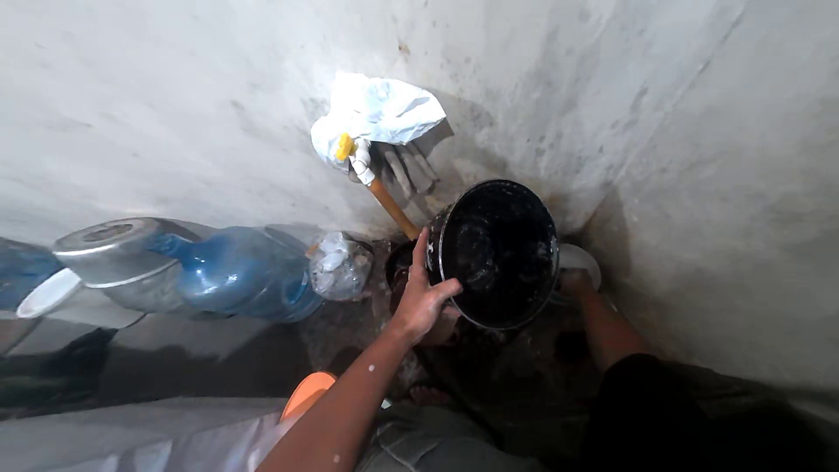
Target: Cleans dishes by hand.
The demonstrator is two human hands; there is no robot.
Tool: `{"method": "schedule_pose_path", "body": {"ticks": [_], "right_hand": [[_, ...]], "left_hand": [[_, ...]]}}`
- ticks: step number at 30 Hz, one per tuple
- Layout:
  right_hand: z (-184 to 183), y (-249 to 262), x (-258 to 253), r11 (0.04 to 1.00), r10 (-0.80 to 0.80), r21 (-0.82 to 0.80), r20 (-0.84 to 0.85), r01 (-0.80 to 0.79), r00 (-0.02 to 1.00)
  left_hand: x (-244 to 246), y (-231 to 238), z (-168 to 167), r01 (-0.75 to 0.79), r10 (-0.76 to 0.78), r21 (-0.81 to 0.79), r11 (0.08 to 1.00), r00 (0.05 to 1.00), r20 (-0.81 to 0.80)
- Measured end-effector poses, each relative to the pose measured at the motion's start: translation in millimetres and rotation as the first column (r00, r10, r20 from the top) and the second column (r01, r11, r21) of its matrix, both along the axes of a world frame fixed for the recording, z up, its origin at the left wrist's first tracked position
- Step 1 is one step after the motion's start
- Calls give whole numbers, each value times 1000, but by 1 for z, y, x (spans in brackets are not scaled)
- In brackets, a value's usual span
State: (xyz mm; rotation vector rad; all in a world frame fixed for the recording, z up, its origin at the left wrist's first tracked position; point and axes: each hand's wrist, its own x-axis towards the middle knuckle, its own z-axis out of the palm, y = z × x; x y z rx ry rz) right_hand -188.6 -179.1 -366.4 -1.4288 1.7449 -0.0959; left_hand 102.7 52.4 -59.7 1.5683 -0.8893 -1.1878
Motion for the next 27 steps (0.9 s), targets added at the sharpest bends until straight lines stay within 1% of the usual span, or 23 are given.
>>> {"method": "schedule_pose_path", "body": {"ticks": [1,2,3,4,5,6,7,8,9,10,11,12,13,15,16,18,19,20,21,22,23,25,27], "right_hand": [[21,7,4,985,-145,-77,119,155,982],[40,10,5,958,-191,-170,214,229,958],[59,12,6,932,-174,-260,286,251,942],[80,11,10,880,-232,-290,428,375,874],[107,11,18,789,-294,-277,614,548,733],[134,13,23,711,-256,-288,743,641,618],[159,17,25,667,-152,-333,816,667,558],[184,26,25,649,-15,-407,838,643,546],[207,36,28,622,128,-526,799,580,587],[228,47,32,595,256,-651,709,471,657],[250,62,38,596,317,-725,607,345,729],[268,75,48,641,349,-739,521,207,779],[280,84,60,724,366,-686,479,80,798],[287,89,85,882,355,-466,549,-76,756],[285,85,95,931,297,-358,638,-68,710],[278,78,115,970,120,-223,784,96,609],[278,75,126,959,79,-220,812,179,578],[280,75,136,944,114,-274,799,187,591],[284,81,143,924,195,-359,735,129,650],[292,94,149,900,287,-435,644,31,709],[302,110,153,870,379,-487,565,-74,733],[315,132,152,784,586,-502,402,-366,703],[314,128,146,652,747,-412,200,-637,635]], "left_hand": [[1,0,-1,8,-8,1,1000,1000,-8],[2,0,-3,14,-14,7,1000,1000,-20],[4,0,-5,20,-19,13,1000,999,-38],[4,-1,-8,24,-23,20,1000,998,-50],[4,-1,-10,30,-28,24,999,998,-59],[3,-2,-11,36,-34,31,999,997,-63],[0,-3,-13,40,-37,40,998,997,-65],[-2,-3,-14,40,-37,48,998,997,-65],[-6,-4,-12,39,-35,63,997,998,-57],[-10,-5,-10,40,-36,78,996,998,-47],[-14,-6,-7,37,-34,87,996,999,-37],[-18,-8,-4,36,-33,90,995,999,-26],[-22,-8,-1,35,-34,85,996,999,-19],[-26,-11,3,32,-31,47,998,999,-25],[-28,-11,7,30,-29,24,999,999,-31],[-34,-11,14,11,-12,-11,1000,999,-38],[-36,-12,17,4,-4,-24,1000,1000,-24],[-35,-12,18,8,-8,-35,999,1000,-9],[-35,-12,18,14,-14,-52,999,1000,12],[-35,-12,18,20,-17,-72,997,999,44],[-34,-12,19,27,-19,-92,995,996,90],[-29,-11,24,11,13,-140,990,985,171],[-22,-5,24,-64,97,-206,977,983,155]]}}
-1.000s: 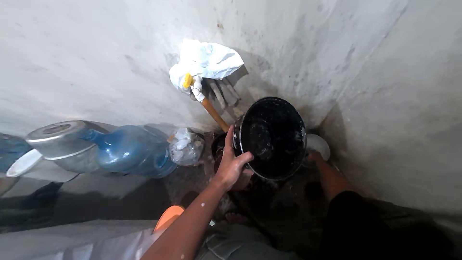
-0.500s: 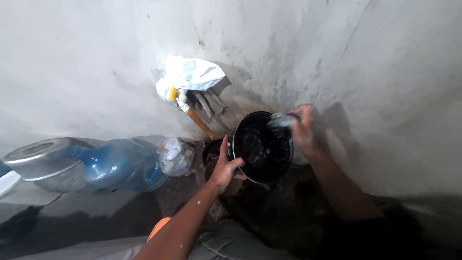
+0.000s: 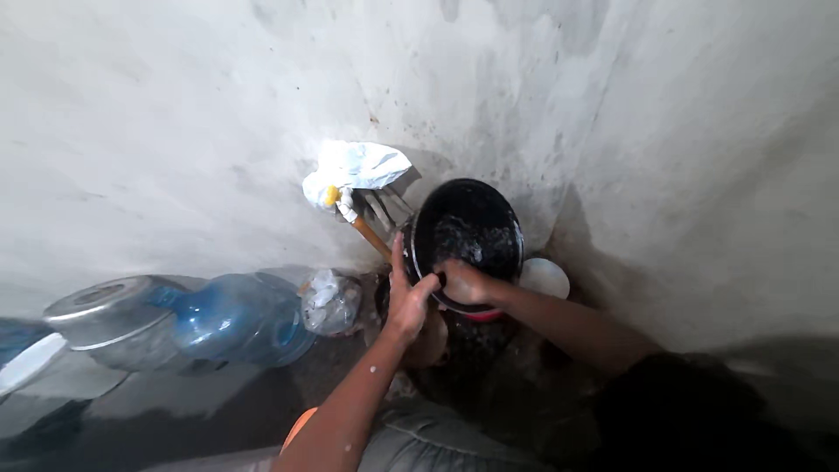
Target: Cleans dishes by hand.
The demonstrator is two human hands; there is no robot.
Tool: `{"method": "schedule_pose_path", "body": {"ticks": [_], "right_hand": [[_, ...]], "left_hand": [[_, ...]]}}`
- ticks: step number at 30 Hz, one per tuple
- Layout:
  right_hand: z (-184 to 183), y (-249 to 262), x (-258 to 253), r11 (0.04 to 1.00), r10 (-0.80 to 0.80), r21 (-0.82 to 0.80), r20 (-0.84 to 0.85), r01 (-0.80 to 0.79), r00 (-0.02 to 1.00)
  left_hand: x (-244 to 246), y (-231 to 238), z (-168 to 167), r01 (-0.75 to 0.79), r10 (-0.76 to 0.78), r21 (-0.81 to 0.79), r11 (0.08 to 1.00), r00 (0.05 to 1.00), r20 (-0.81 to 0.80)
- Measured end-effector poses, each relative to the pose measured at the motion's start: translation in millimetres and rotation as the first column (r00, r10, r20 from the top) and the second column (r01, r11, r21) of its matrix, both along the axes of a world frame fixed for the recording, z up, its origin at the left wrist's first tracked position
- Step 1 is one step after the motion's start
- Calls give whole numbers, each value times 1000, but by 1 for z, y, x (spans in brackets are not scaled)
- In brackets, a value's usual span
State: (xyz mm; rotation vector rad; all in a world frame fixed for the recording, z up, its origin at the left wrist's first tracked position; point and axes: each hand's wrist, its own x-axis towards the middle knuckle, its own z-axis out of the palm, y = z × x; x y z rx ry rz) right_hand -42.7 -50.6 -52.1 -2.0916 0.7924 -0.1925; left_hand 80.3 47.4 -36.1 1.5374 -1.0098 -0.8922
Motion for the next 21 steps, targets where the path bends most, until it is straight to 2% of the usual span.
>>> {"method": "schedule_pose_path", "body": {"ticks": [1,2,3,5,8,11,14,16,18,19,21], "right_hand": [[-3,-10,-5,998,52,-38,-116,-57,992],[-4,-22,-9,995,40,-81,-227,-60,973],[-3,-34,-14,990,-41,-138,-297,0,954],[-1,-50,-22,931,-251,-315,-185,185,950],[22,-56,-3,819,-339,-472,60,326,939],[45,-30,19,896,-184,-390,112,214,976],[34,-4,18,933,77,-350,-39,-86,996],[30,-11,12,955,101,-252,-215,-155,971],[40,-30,1,978,-28,-202,-374,-52,927],[43,-38,-5,963,-142,-266,-350,47,926],[42,-48,-6,873,-329,-429,-169,231,929]], "left_hand": [[3,4,0,-15,15,-7,1000,1000,-13],[5,6,0,-12,12,-20,1000,1000,-21],[6,9,1,23,-23,-11,1000,999,-26],[3,12,1,78,-78,-7,997,996,-50],[-7,10,8,101,-102,-16,995,995,-22],[-12,6,15,68,-69,-46,997,997,-18],[-4,5,11,-20,18,-81,996,1000,-24],[5,11,12,-27,26,-111,993,1000,-6],[9,15,11,10,-7,-164,986,1000,18],[10,16,10,41,-37,-178,983,999,26],[8,15,9,59,-49,-192,980,997,56]]}}
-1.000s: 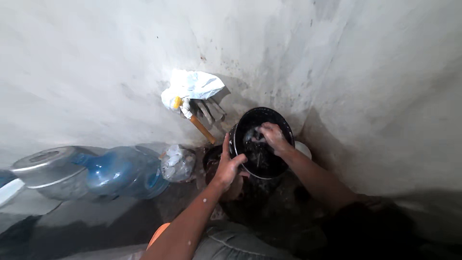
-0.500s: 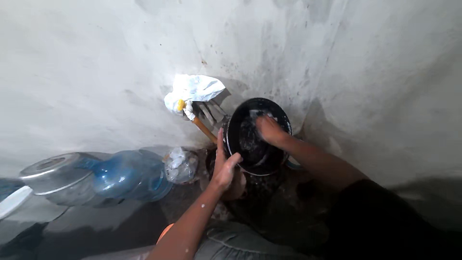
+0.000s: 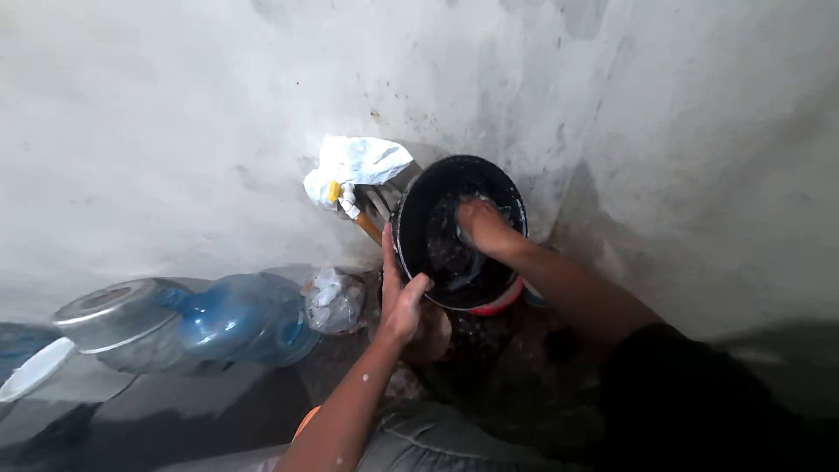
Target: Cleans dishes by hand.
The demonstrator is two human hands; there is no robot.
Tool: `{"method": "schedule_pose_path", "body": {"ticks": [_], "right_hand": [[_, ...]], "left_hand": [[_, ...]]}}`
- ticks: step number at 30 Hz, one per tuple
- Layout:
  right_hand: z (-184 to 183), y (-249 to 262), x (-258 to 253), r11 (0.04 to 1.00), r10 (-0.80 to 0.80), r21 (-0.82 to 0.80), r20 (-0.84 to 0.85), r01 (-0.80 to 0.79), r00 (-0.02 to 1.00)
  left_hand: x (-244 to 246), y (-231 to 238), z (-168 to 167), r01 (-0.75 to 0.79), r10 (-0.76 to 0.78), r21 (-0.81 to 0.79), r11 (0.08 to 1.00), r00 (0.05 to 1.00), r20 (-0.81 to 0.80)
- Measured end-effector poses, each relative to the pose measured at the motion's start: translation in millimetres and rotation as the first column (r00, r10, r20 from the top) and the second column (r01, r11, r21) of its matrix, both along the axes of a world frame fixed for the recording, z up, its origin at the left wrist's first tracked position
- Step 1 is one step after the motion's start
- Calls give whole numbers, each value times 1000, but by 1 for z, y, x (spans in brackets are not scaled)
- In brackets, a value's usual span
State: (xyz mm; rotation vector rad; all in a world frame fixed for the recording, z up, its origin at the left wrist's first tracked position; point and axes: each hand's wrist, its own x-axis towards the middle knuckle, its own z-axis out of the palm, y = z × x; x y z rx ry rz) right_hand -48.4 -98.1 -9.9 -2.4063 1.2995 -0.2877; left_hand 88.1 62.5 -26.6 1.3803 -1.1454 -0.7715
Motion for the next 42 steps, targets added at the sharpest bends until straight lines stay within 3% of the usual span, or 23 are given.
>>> {"method": "schedule_pose_path", "body": {"ticks": [2,5,8,12,15,17,20,22,24,26,29,31,33,35,37,39,40,42], "right_hand": [[-2,-7,13,988,-26,-143,157,49,987],[-21,2,26,978,158,-192,399,-87,903],[-43,18,23,937,343,-208,402,-280,849],[-35,-9,19,974,115,-227,438,-15,892],[-22,1,35,950,158,-313,499,6,852],[-25,27,41,929,306,-331,437,-165,846],[-34,57,30,921,391,-89,211,-380,896],[-30,45,18,960,268,65,62,-272,962],[-18,28,12,994,93,59,-9,-93,996],[-9,15,16,991,-24,-132,78,34,997],[2,14,33,949,27,-307,311,73,950],[6,37,42,981,100,-191,450,-14,887],[4,64,42,980,182,-25,505,-196,844],[-14,71,33,920,346,-12,489,-391,801],[-29,57,21,882,427,80,282,-464,859],[-31,34,12,909,406,131,-72,-395,911],[-31,24,7,941,338,77,-162,-330,927],[-32,12,-3,967,185,-166,-59,-192,981]], "left_hand": [[0,-3,2,-19,20,-14,1000,998,58],[3,-5,2,-72,74,-28,997,994,78],[8,0,2,-95,96,-25,995,993,68],[10,5,1,-83,78,31,996,987,143],[6,4,3,-85,81,26,996,987,140],[7,2,2,-94,92,8,996,988,120],[14,4,-3,-93,94,-15,996,990,105],[17,7,-2,-86,87,-9,996,989,121],[15,10,0,-75,72,9,997,985,154],[11,8,4,-51,46,18,999,974,220],[4,5,12,-43,35,30,999,974,225],[1,3,12,-49,41,29,998,972,232],[1,3,13,-68,67,-4,998,964,258],[6,5,11,-97,107,-54,994,958,264],[9,9,8,-118,128,-62,991,970,206],[11,13,6,-122,125,-25,992,980,156],[11,14,6,-110,110,-9,994,980,164],[8,12,10,-74,65,33,997,972,227]]}}
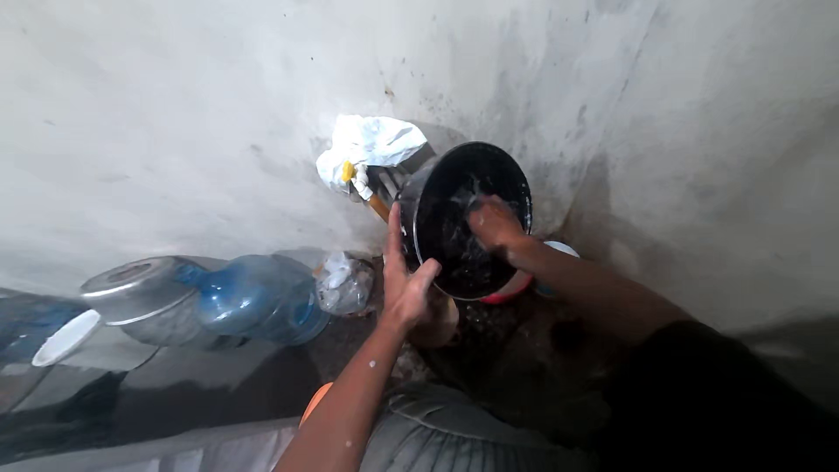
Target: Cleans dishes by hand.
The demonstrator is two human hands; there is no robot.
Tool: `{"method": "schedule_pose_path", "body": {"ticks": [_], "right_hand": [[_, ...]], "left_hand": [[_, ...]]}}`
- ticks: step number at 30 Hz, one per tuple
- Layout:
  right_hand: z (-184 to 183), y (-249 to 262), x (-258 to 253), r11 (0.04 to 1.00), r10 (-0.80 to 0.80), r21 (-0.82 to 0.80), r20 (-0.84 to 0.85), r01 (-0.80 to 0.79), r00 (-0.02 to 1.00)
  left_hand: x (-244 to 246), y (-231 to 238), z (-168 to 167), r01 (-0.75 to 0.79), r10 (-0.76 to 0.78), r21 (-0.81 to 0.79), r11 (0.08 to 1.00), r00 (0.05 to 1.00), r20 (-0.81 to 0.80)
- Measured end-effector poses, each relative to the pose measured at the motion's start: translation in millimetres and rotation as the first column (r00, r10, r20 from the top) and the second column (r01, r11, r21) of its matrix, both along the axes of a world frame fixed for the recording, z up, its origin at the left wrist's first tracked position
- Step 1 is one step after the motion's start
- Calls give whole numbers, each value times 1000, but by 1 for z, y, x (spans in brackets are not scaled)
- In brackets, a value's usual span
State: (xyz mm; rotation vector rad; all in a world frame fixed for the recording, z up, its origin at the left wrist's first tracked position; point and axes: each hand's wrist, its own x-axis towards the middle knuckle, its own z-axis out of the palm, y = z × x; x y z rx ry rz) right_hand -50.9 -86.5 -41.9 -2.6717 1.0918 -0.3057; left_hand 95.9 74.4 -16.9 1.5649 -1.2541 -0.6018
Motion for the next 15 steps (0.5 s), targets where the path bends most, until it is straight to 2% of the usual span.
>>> {"method": "schedule_pose_path", "body": {"ticks": [2,7,9,10,11,13,15], "right_hand": [[3,-12,4,983,-81,-146,186,109,979],[12,-1,29,970,-130,-135,402,200,906],[9,31,40,986,-132,-10,574,168,808],[8,52,42,989,-149,107,623,106,768],[5,66,43,988,-123,154,668,26,734],[-6,70,37,968,13,188,620,-165,785],[-20,49,26,947,176,189,375,-261,910]], "left_hand": [[-4,-3,4,13,-14,15,1000,999,43],[-11,-7,4,24,-26,35,999,999,33],[-14,-8,1,22,-24,69,997,999,28],[-14,-9,2,15,-18,75,997,999,35],[-13,-9,5,2,-6,72,997,999,53],[-10,-6,9,-44,38,51,998,993,114],[-3,-3,7,-74,68,35,997,988,135]]}}
